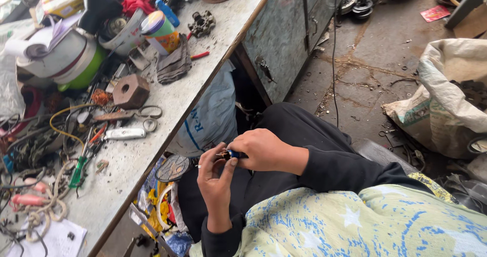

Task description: The person works with small electronic components and wiring at a messy workbench, using their hands to thread wires and assemble small parts.

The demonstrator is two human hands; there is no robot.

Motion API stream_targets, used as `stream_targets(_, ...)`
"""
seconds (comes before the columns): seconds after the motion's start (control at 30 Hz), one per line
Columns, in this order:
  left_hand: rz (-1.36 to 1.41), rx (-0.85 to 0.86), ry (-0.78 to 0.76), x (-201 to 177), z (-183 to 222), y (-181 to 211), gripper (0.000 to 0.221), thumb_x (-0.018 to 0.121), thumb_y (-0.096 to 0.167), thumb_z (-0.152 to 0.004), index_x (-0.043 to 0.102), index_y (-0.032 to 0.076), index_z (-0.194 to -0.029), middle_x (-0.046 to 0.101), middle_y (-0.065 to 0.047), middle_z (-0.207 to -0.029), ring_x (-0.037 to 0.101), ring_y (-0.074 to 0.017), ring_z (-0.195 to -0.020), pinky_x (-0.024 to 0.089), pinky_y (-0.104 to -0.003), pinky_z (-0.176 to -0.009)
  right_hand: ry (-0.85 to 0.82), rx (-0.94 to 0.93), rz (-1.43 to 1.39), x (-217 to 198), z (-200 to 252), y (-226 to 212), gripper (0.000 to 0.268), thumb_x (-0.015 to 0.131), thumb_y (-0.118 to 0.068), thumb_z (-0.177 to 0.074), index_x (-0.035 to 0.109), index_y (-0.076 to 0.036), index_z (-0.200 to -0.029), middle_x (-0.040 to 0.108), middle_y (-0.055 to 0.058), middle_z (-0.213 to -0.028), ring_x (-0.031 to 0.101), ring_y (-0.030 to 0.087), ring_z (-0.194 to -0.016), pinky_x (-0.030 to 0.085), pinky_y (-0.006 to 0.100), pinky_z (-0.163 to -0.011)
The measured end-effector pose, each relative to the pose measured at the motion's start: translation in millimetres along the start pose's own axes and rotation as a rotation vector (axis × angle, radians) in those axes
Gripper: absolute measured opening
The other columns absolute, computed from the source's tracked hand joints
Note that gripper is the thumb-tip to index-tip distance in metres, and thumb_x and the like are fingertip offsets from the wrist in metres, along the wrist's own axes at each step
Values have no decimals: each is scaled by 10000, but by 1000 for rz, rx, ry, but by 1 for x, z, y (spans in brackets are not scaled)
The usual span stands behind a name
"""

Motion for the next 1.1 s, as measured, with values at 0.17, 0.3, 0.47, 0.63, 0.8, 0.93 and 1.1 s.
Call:
stream_targets(0.17,10,-8,87,-22,9,-2,286,790,12,-874,683,-20,-1137,630,-44,-1180,651,-106,-1066,554,-235,-893,-43,-15,-27,22,-8,-11,245,776,-251,-773,611,-78,-722,641,81,-708,670,310,-710,517,447,-647)
stream_targets(0.3,36,-57,134,-38,21,-7,237,780,11,-911,704,-43,-1129,630,-50,-1153,622,-91,-965,527,-233,-828,-70,-66,-69,36,-14,-21,216,765,-244,-785,621,-85,-755,644,79,-722,667,310,-712,510,450,-638)
stream_targets(0.47,52,-28,253,-56,39,-2,240,757,17,-922,698,-49,-1146,616,-48,-1162,627,-89,-974,536,-225,-828,-74,-157,-98,56,-20,-38,203,760,-245,-767,641,-83,-801,649,83,-730,669,313,-713,511,455,-638)
stream_targets(0.63,-13,-28,349,-77,55,4,213,739,10,-931,706,-51,-1132,626,-58,-1178,636,-90,-988,542,-217,-843,-166,-180,-149,86,-27,-47,227,778,-261,-788,641,-80,-784,652,91,-727,665,322,-717,513,457,-643)
stream_targets(0.8,-98,-1,417,-94,72,12,223,737,2,-941,701,-45,-1156,614,-67,-1198,621,-91,-1008,539,-218,-850,-223,-252,-252,102,-33,-66,199,751,-229,-797,647,-83,-885,671,76,-840,676,318,-822,531,445,-703)
stream_targets(0.93,-97,-20,461,-107,81,22,243,704,33,-957,677,-21,-1192,601,-66,-1232,629,-96,-1033,570,-236,-828,-388,-294,-445,103,-41,-85,375,749,-215,-848,646,-87,-1185,657,80,-953,670,305,-869,531,429,-722)
stream_targets(1.1,-288,62,443,-109,89,48,312,693,20,-980,664,-30,-1287,573,-69,-1272,598,-119,-1106,511,-227,-939,-432,-373,-528,101,-48,-98,406,753,-174,-865,660,-91,-1251,650,70,-942,673,290,-874,537,415,-739)
Point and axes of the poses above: each hand's wrist, its own z-axis away from the middle knuckle, its own x-axis out of the palm, y = z × x, the point moved 9 cm from there along -z, towards the middle knuckle
